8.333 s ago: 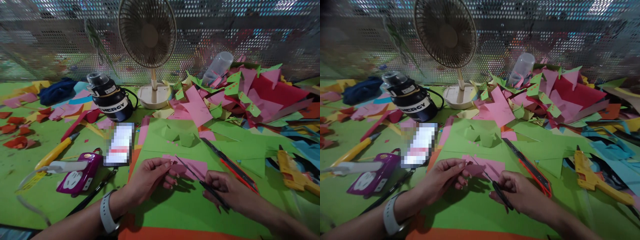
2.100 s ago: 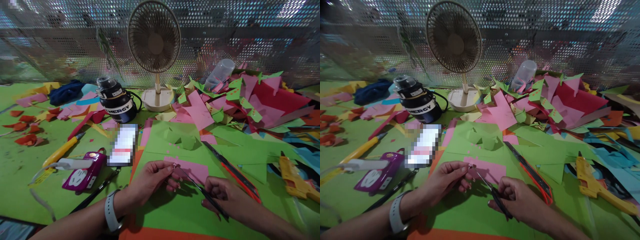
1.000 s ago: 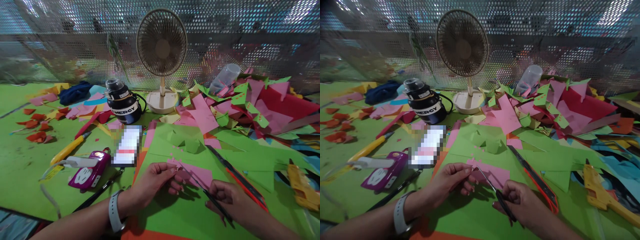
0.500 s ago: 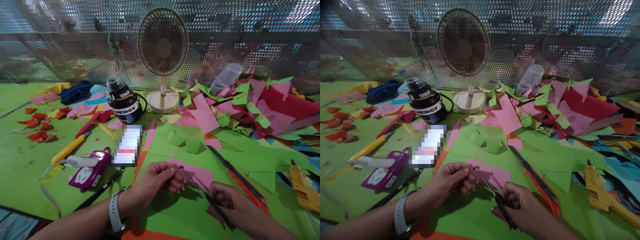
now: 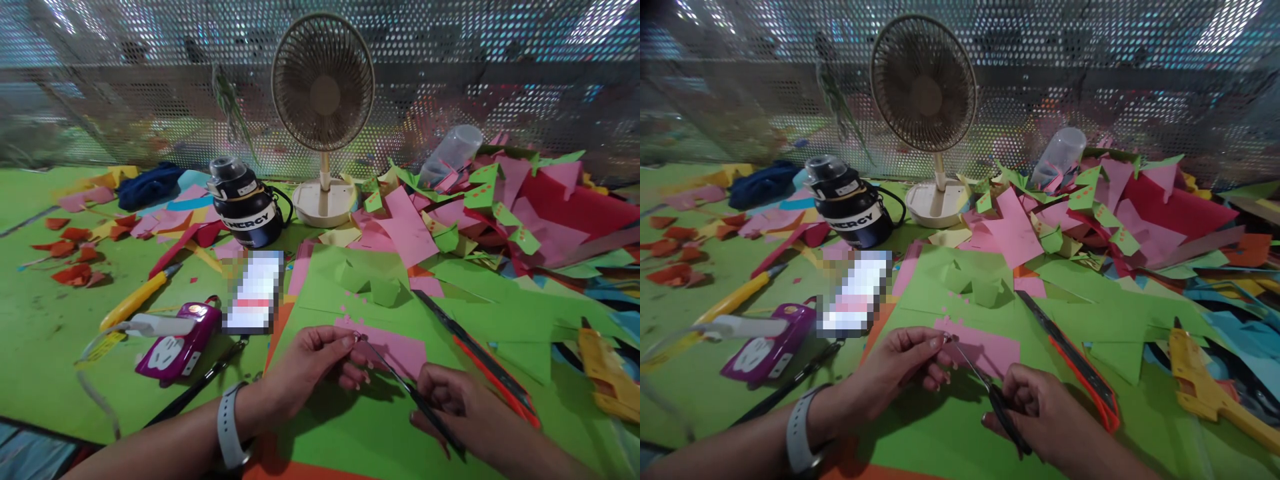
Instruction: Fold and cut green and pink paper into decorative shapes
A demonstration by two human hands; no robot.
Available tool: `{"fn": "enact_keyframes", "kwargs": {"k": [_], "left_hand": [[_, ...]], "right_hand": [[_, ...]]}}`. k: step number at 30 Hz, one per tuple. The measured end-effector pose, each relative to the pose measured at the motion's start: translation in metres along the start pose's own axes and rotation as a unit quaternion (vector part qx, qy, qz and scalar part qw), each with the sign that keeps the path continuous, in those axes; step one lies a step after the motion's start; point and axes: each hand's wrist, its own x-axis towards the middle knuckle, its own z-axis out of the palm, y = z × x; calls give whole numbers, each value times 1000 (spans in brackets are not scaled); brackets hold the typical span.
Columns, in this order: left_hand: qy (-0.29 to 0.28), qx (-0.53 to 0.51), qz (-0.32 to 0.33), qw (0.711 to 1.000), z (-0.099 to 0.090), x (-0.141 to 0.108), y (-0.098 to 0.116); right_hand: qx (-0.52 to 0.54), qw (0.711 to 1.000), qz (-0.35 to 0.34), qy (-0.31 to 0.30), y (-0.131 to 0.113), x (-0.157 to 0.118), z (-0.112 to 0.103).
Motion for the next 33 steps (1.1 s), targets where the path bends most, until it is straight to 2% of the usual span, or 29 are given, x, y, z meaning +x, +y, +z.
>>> {"fn": "enact_keyframes", "kwargs": {"k": [15, 20, 25, 33], "left_hand": [[11, 25, -5, 1000, 1, -1, 3], [10, 26, -5, 1000, 3, -1, 6], [33, 16, 5, 999, 3, -1, 6], [-4, -8, -1, 1000, 1, -1, 2]], "right_hand": [[44, 999, 0, 26, -5, -2, -1], [44, 999, 0, 19, -5, 0, -2], [29, 999, -14, -1, -2, 0, -3], [24, 1000, -15, -12, 3, 0, 0]]}}
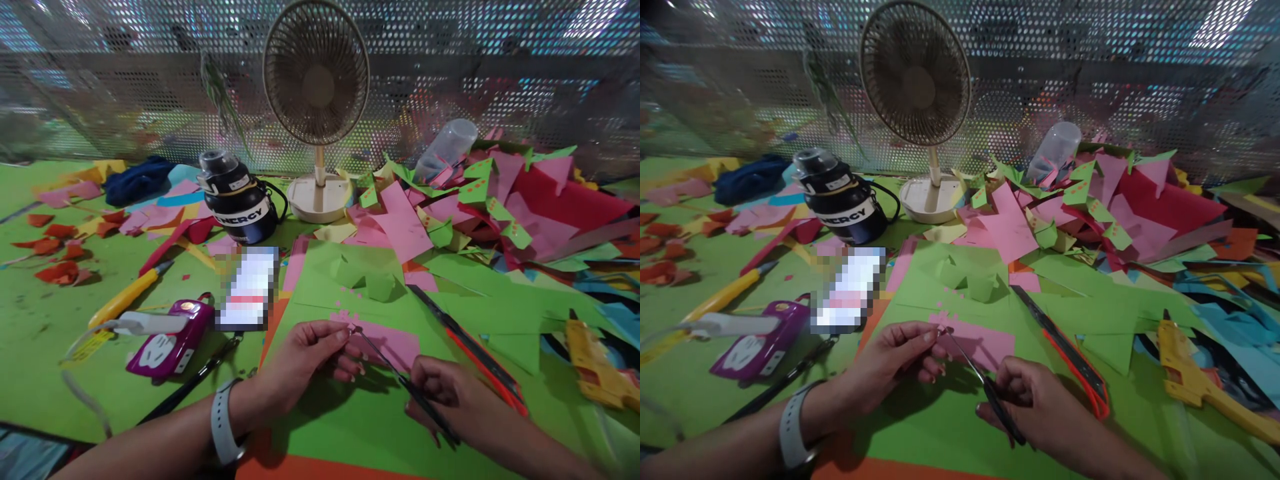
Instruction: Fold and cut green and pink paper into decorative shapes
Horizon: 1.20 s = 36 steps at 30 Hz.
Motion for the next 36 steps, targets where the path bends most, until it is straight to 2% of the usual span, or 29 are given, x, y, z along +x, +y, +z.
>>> {"fn": "enact_keyframes", "kwargs": {"k": [17, 36], "left_hand": [[1, 10, 4, 1000, -2, 1, -4], [7, 11, -10, 1000, 2, -1, 1]], "right_hand": [[-11, 1000, 11, 9, -1, 0, 1], [12, 999, 10, 29, -3, 0, 0]]}}
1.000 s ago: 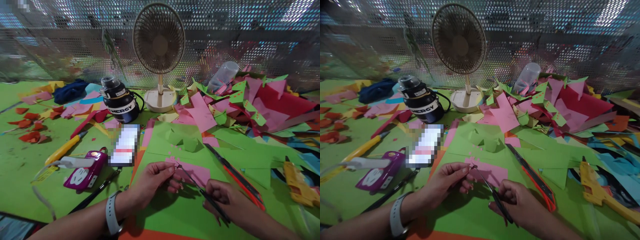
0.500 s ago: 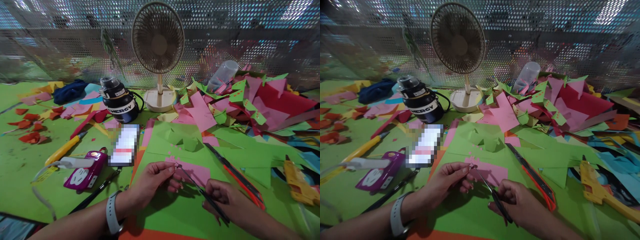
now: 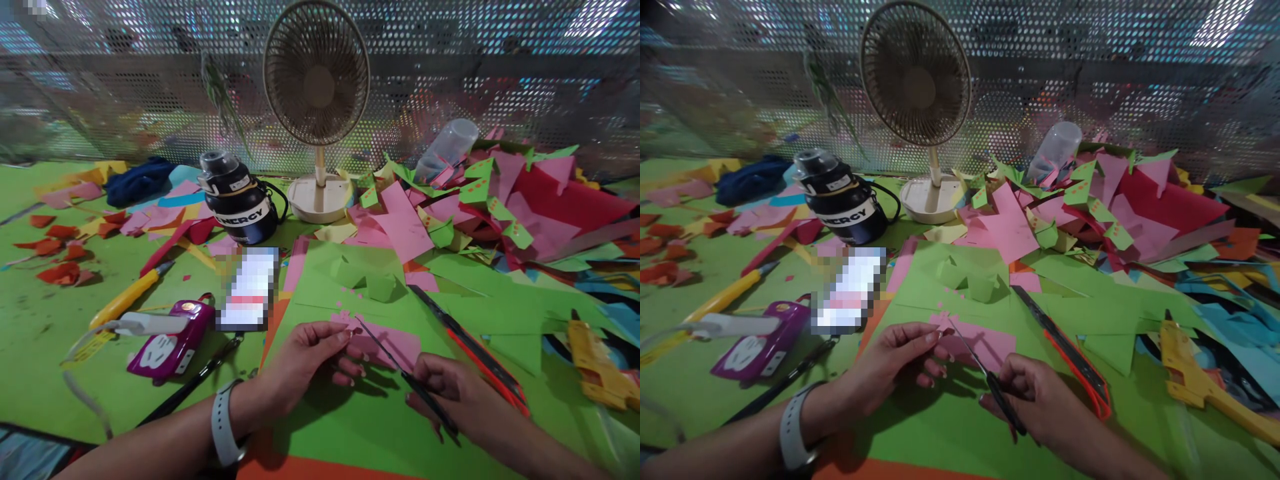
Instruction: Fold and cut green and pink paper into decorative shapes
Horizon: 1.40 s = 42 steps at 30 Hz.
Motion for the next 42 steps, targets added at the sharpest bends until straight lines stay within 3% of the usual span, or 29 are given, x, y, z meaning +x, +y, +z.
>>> {"fn": "enact_keyframes", "kwargs": {"k": [18, 25, 42], "left_hand": [[1, -1, 0, 1000, 0, 1, 0], [-1, -34, 25, 999, -1, 2, 0], [-25, -31, 25, 999, -4, 1, -6]], "right_hand": [[7, 1000, 2, 2, -3, -1, 0], [-2, 999, -14, -32, 1, -2, -2], [7, 1000, -2, -21, 4, 0, 4]]}}
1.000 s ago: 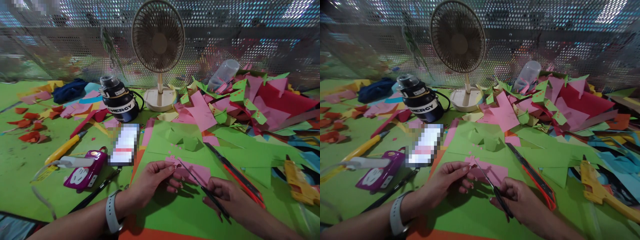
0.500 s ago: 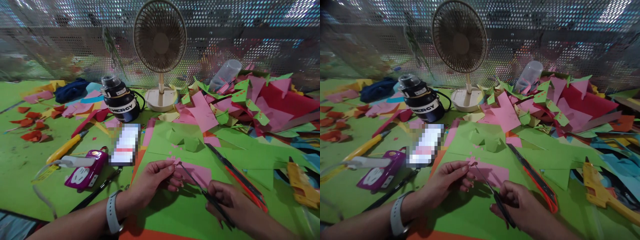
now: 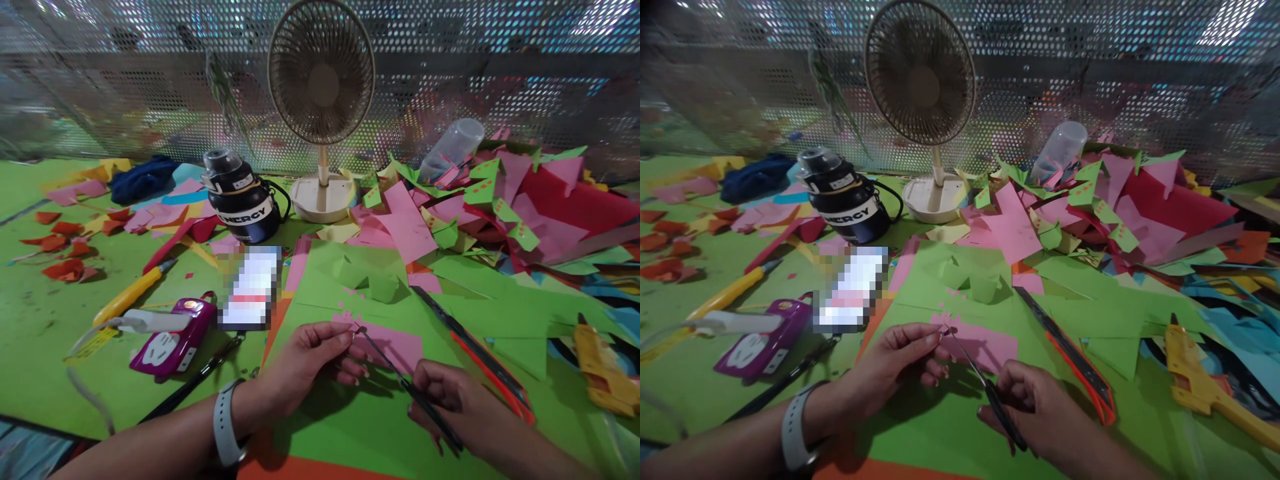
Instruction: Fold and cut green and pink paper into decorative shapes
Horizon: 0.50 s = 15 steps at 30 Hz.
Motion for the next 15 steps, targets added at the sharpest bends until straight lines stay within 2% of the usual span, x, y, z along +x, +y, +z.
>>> {"fn": "enact_keyframes", "kwargs": {"k": [15], "left_hand": [[3, -2, -8, 1000, 2, 0, 2]], "right_hand": [[-5, 1000, 2, 1, 0, -1, 0]]}}
